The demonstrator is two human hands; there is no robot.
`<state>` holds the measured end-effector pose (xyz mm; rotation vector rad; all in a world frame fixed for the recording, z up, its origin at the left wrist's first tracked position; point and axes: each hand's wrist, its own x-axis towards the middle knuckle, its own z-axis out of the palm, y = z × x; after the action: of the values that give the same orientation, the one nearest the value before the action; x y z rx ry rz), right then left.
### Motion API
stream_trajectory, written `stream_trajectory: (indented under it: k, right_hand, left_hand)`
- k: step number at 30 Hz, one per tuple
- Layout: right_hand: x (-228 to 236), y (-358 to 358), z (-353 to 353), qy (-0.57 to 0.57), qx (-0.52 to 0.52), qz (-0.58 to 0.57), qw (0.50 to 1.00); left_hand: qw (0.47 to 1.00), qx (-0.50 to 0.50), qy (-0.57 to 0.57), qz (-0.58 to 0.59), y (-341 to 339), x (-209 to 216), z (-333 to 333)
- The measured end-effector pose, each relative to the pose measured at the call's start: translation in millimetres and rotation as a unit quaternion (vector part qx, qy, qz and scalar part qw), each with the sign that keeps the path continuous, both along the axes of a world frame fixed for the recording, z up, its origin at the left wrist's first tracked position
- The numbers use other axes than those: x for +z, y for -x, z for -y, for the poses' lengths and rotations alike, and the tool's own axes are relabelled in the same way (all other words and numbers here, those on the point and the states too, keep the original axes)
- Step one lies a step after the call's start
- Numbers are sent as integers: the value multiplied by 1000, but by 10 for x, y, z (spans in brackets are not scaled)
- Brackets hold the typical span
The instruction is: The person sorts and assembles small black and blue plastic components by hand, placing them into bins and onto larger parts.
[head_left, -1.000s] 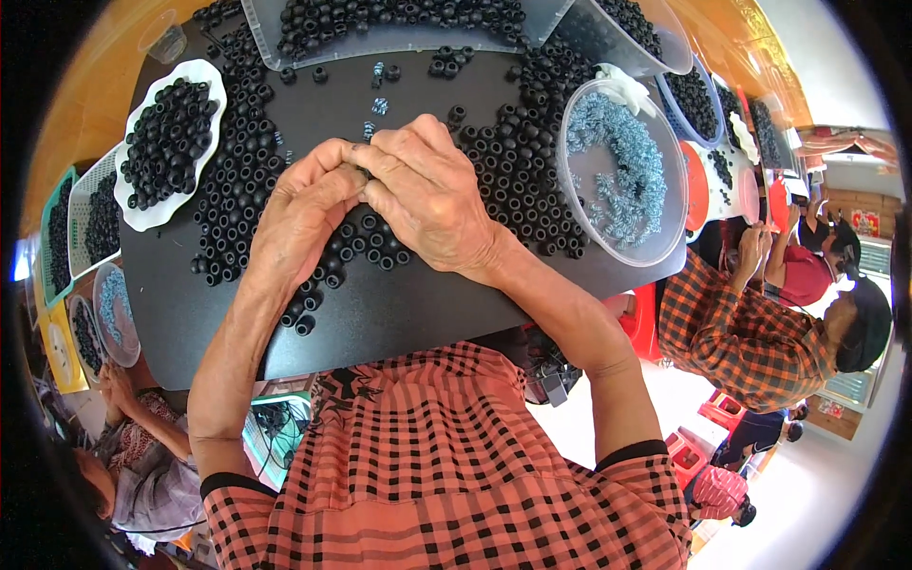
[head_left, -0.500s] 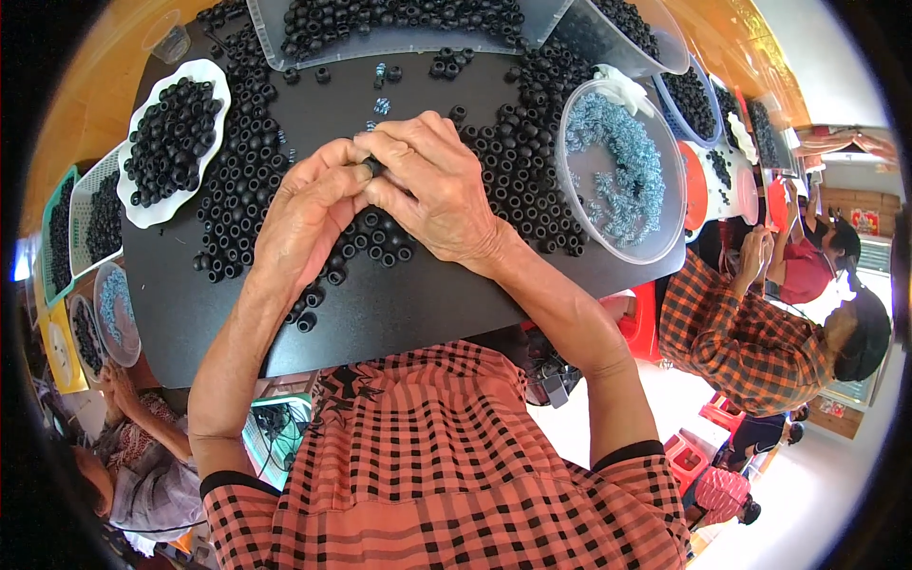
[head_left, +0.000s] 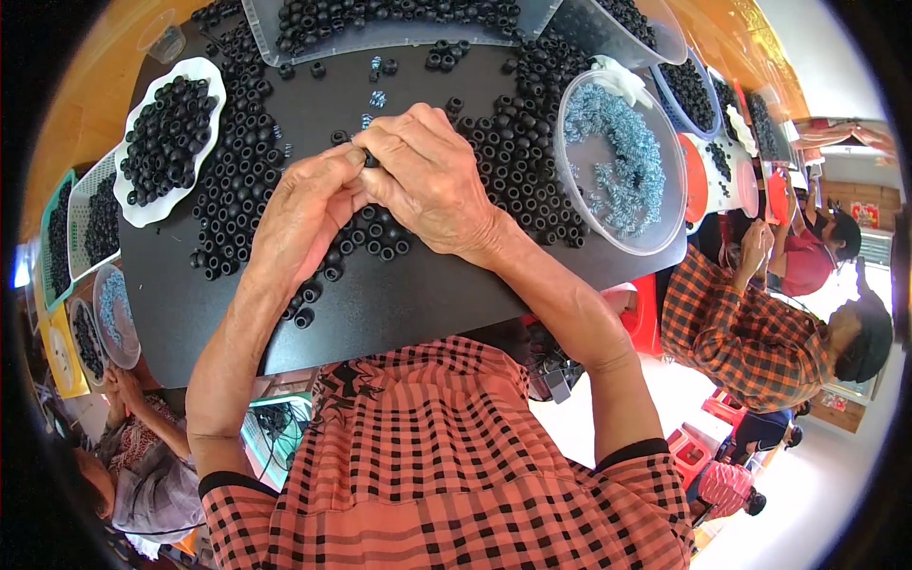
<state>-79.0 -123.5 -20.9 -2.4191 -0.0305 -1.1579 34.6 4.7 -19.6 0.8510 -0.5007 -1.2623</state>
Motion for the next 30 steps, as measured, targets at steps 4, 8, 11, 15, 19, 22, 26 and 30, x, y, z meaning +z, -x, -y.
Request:
stream_trajectory:
  k: [4, 8, 11, 15, 19, 22, 26, 30]
  right_hand:
    - [18, 25, 23, -43, 4, -29, 999]
    - [28, 32, 14, -77, -10, -13, 997]
    - [39, 17, 9, -63, -8, 14, 998]
    - [27, 0, 27, -49, 12, 36, 998]
    - [10, 1, 47, -46, 12, 46, 998]
    - [22, -7, 27, -60, 9, 41, 997]
    - [-3, 6, 49, -61, -1, 24, 998]
    - [-28, -2, 28, -89, 8, 12, 996]
  left_hand:
    - [1000, 7, 9, 5, 1, -39, 13]
    - [1000, 18, 4, 18, 32, -7, 29]
    - [1000, 19, 11, 10, 7, -71, 27]
    - [1000, 7, 30, -5, 29, -21, 33]
    - [999, 21, 22, 25, 87, 80, 49]
    - [998, 11, 30, 57, 7, 28, 16]
    - [996, 53, 2, 75, 19, 65, 19]
    - [996, 61, 2, 69, 39, 34, 25]
